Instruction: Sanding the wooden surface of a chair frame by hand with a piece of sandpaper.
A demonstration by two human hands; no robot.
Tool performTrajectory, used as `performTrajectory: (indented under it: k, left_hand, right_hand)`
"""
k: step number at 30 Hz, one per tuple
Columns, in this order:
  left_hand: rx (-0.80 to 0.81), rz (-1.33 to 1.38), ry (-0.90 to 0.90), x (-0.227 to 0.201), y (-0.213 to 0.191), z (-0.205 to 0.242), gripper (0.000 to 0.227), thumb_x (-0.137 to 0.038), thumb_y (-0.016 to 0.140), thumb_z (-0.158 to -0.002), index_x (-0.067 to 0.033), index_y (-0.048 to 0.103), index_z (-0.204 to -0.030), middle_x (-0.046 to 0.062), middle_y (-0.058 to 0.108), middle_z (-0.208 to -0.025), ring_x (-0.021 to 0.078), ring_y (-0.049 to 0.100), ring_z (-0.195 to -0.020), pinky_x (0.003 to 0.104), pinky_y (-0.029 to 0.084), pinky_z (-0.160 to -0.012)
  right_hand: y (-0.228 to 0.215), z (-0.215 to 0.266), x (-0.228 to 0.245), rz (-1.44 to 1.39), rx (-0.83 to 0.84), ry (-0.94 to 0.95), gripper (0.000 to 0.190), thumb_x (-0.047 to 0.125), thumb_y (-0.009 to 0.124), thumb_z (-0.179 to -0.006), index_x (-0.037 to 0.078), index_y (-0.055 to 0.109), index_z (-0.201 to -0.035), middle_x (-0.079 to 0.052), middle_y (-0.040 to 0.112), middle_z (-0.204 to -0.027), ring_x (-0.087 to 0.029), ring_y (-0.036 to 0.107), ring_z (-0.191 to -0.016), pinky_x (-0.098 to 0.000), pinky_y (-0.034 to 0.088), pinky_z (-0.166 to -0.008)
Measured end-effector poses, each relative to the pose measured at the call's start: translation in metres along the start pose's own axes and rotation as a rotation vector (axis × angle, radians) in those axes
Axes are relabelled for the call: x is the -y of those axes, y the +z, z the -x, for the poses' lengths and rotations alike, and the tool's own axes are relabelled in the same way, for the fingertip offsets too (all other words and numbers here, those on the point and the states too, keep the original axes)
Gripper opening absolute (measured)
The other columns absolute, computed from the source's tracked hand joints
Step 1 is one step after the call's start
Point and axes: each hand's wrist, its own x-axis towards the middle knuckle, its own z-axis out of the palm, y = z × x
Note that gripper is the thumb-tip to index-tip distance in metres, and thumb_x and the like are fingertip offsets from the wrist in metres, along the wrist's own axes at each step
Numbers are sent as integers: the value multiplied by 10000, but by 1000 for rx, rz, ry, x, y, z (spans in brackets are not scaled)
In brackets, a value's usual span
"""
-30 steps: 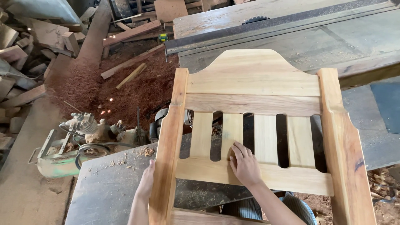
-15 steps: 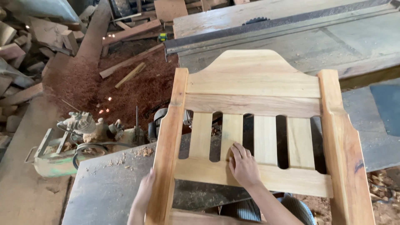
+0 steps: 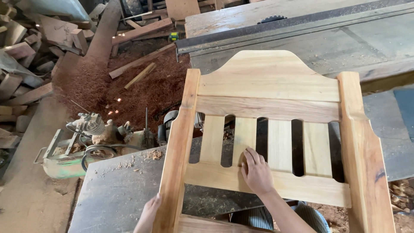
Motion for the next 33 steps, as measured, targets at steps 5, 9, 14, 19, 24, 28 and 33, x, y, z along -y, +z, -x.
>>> performTrajectory:
  k: [5,9,14,19,24,28,33]
  left_hand:
    - [-47,45,-334,-195,76,10,833,-693,400,-955,-67,486,-1497,121,555,-1445,243,515,-1301,448,416,-1052]
    - [32,291,-321,-164,69,-20,824,-691,379,-936,-60,585,-1425,141,679,-1343,263,651,-1169,426,510,-988]
    - [29,216,-236,-91,33,16,794,-610,412,-1026,74,664,-1338,212,721,-1248,263,663,-1092,423,529,-929]
    - [25,320,-206,-45,10,38,682,-528,435,-984,15,631,-1347,126,733,-1277,194,680,-1154,355,512,-982]
    - [63,260,-294,-102,37,-6,742,-579,414,-1012,47,665,-1324,162,756,-1199,221,703,-1047,383,548,-910]
    - [-1,361,-336,-105,52,-39,671,-557,410,-1034,-11,654,-1338,126,733,-1183,217,683,-1015,383,535,-889]
    - [-46,219,-236,-66,25,17,597,-455,413,-1062,5,662,-1347,155,730,-1221,217,683,-1046,386,537,-910]
  right_hand:
    - [-3,2,1,31,14,-18,505,303,556,-974,11,515,-1384,-122,488,-1472,-308,558,-1234,-420,494,-1039]
    - [-10,0,1,-13,-20,-20,504,292,553,-974,-4,513,-1380,-121,497,-1469,-292,565,-1246,-411,513,-1017]
    - [-7,4,-1,-65,-4,-15,491,282,578,-956,7,524,-1359,-116,503,-1470,-292,581,-1226,-423,513,-1011]
    - [-6,1,1,-22,-26,-31,488,287,581,-959,11,524,-1357,-125,506,-1454,-314,576,-1208,-435,510,-1008]
    - [-9,4,4,-7,-19,-24,477,276,578,-960,11,523,-1353,-128,511,-1448,-310,578,-1203,-441,519,-991]
    - [-15,1,1,-57,-60,-33,483,257,598,-941,7,534,-1349,-125,521,-1442,-317,590,-1197,-431,532,-973]
    - [-2,3,-3,-86,-48,-38,471,265,610,-949,2,543,-1334,-130,519,-1448,-304,602,-1193,-432,525,-995]
